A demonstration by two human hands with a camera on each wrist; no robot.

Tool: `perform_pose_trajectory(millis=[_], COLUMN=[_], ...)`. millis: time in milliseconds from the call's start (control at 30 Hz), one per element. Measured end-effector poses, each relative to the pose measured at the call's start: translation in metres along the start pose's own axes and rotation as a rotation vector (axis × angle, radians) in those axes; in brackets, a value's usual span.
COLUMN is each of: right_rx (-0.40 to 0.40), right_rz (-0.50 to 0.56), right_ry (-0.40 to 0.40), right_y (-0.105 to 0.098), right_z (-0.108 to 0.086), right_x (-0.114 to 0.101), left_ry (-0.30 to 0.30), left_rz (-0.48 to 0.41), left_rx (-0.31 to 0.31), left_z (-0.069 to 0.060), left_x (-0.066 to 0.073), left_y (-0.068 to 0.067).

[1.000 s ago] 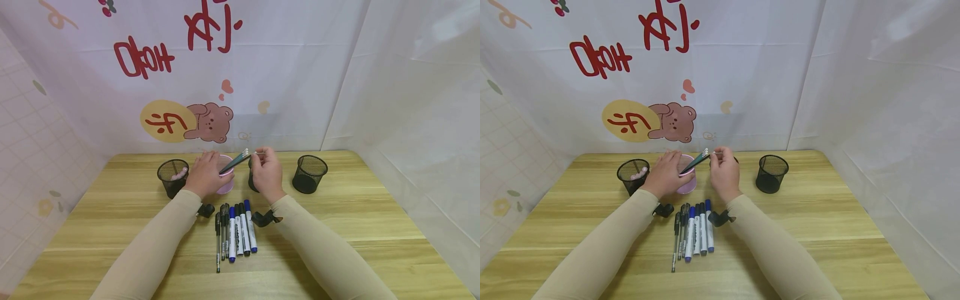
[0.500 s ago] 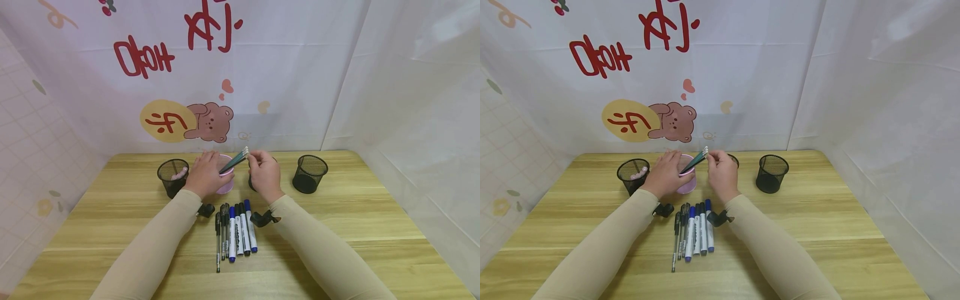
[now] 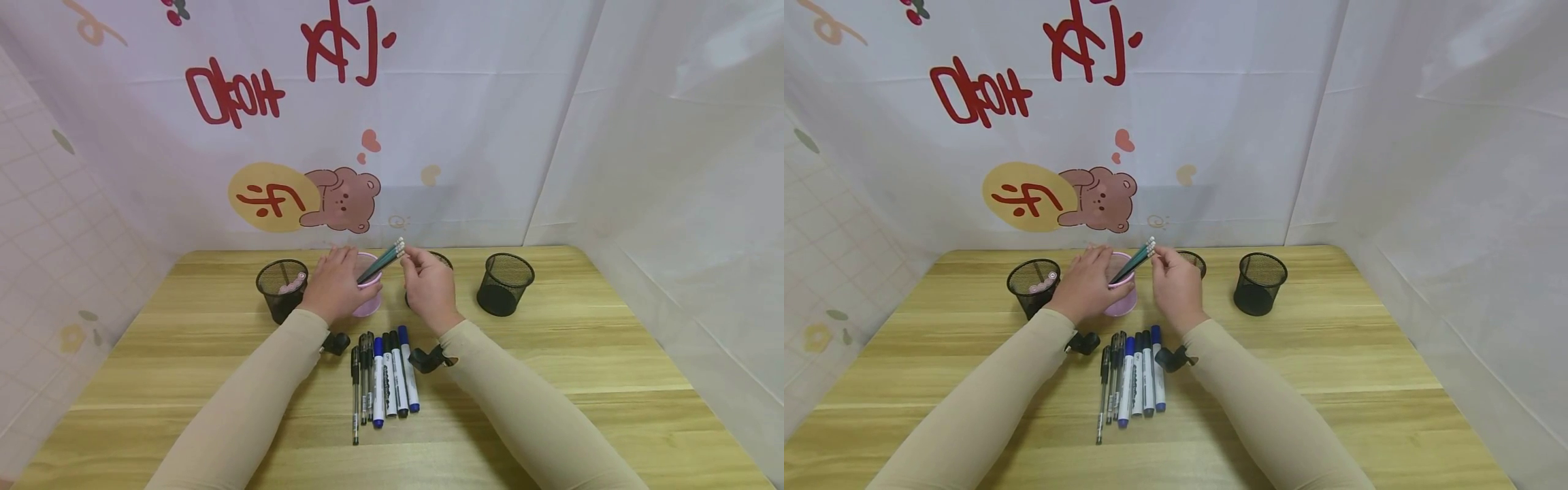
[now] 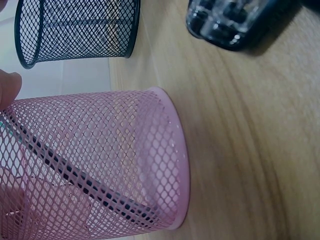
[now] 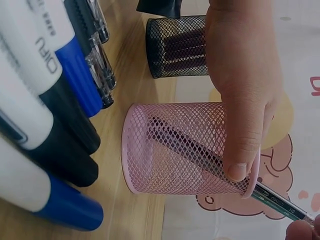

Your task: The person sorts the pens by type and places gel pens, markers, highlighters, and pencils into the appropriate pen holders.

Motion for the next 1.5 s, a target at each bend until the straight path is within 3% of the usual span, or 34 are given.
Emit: perform_pose_trajectory(millis=[367, 633, 733, 967, 1067, 1300, 1500], right_rx=[-0.023, -0.043, -0.119, -0.427, -0.518, -0.628, -0.666], right_rz=[0.054, -0.03, -0.121, -0.361, -0.44, -0.529, -0.576], right_ry=[-0.064, -0.326, -0.372, -0.283, -0.287, -0.308, -0.306], right_y=[-0.011, -0.025, -0.026, -0.019, -0.015, -0.008, -0.006], right_z=[0.004, 0.018, 0.023, 0.031, 0.033, 0.035, 0.037], right_x=[0.008, 0.016, 0.021, 0.041, 0.047, 0.053, 0.057], left_ry=[0.0, -0.003, -0.003, -0.006, -0.004, -0.004, -0.007], left_rz=[-0.014, -0.008, 0.002, 0.0, 0.001, -0.006, -0.006], left_rx=[0.003, 0.002, -0.008, -0.012, -0.01, -0.005, -0.007], left_z=[0.0, 0.0, 0.0, -0.001, -0.001, -0.001, -0.001], left_x=[0.0, -0.001, -0.001, 0.0, 0.0, 0.0, -0.001], left_y=[0.0, 0.001, 0.002, 0.001, 0.0, 0.001, 0.001])
Point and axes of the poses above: each hand's wrist, its own z-axis towards the middle knuckle, its own y-axis out of the palm, x = y × z, the point moved 4 cm from there along z, towards the middle knuckle, and after that the axes turned 15 degrees about x, right-handed, at the moved point
